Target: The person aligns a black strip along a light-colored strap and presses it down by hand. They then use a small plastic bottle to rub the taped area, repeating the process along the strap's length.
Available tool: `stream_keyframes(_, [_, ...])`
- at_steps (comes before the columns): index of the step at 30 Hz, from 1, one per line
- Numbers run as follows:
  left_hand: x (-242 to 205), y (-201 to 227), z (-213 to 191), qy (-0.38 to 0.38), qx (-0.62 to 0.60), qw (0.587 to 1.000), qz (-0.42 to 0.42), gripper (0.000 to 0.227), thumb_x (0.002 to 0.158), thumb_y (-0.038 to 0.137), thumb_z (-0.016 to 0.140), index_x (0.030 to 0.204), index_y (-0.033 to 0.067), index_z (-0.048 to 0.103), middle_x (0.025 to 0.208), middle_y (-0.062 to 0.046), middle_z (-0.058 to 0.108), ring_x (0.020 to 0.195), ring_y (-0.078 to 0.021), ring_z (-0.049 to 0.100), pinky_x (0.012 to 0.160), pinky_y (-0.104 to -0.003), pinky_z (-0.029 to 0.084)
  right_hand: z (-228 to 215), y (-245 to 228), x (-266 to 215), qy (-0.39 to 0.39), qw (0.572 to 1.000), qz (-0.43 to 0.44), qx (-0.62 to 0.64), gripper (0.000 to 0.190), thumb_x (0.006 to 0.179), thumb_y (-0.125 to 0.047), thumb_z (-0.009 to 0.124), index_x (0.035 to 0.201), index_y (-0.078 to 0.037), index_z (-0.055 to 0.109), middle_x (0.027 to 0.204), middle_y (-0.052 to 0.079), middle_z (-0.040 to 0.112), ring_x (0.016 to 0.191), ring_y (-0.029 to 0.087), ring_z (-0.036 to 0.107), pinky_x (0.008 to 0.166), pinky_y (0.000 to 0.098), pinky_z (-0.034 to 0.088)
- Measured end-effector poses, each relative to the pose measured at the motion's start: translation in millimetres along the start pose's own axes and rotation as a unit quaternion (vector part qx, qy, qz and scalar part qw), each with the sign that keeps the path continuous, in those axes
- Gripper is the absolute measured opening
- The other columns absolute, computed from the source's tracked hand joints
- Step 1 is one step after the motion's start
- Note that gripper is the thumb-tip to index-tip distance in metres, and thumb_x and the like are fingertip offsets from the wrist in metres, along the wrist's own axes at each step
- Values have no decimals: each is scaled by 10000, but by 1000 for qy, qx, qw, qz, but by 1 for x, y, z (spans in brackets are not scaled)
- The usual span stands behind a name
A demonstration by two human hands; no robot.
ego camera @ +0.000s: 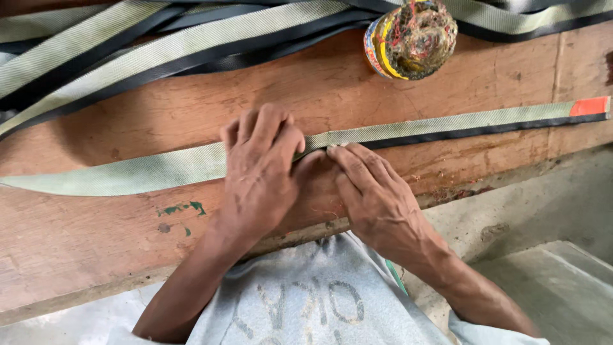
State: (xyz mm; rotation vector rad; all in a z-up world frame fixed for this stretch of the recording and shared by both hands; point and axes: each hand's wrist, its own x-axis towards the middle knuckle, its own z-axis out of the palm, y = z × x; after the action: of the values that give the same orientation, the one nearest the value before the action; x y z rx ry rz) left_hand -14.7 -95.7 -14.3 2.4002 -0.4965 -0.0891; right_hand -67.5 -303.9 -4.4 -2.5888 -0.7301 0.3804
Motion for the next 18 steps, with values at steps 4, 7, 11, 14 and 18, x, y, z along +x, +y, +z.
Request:
stream_keyframes(4, [-9, -12, -12, 1, -11, 1000, 5, 236, 858, 230, 853, 870, 102, 655, 1095, -75, 519, 1046, -261, 505, 947, -448, 328, 6, -2, 1, 20, 999, -1, -38, 224, 890, -19, 610, 1111, -17, 648, 1463, 160, 546, 1386, 326, 500, 1195, 478, 374])
stream_keyframes(7, [-11, -15, -19, 3, -40, 999, -5, 186, 856, 162, 841, 895, 98, 672, 1091, -59, 528, 1044, -248, 512, 961, -441, 327, 6, 0, -1, 60, 998, 3, -6, 285, 904, -33, 647, 1188, -49, 634, 1457, 97, 566, 1387, 288, 510, 1200, 477, 375])
stream_keyframes(11, [-9, -15, -21, 0, -53, 999, -15, 179, 839, 110, 829, 891, 87, 660, 1094, -54, 531, 1052, -247, 514, 975, -437, 340, 4, -3, 3, 66, 998, 10, 11, 476, 864, -15, 667, 1333, -60, 602, 1412, 88, 585, 1378, 286, 502, 1176, 480, 386])
stream_keyframes(14, [-9, -15, -19, 1, -49, 999, -15, 193, 829, 105, 830, 884, 85, 646, 1089, -50, 529, 1057, -247, 514, 965, -440, 342, 0, -6, 7, 66, 998, 12, 12, 600, 824, -15, 683, 1411, -64, 569, 1357, 93, 596, 1334, 290, 519, 1147, 474, 395])
stream_keyframes(18, [-9, -16, -18, 9, -47, 999, -9, 202, 824, 110, 830, 889, 90, 640, 1099, -51, 527, 1070, -242, 514, 969, -446, 346, -3, -8, 9, 60, 998, 12, -4, 661, 811, -11, 694, 1453, -83, 556, 1330, 82, 594, 1292, 281, 535, 1141, 457, 406])
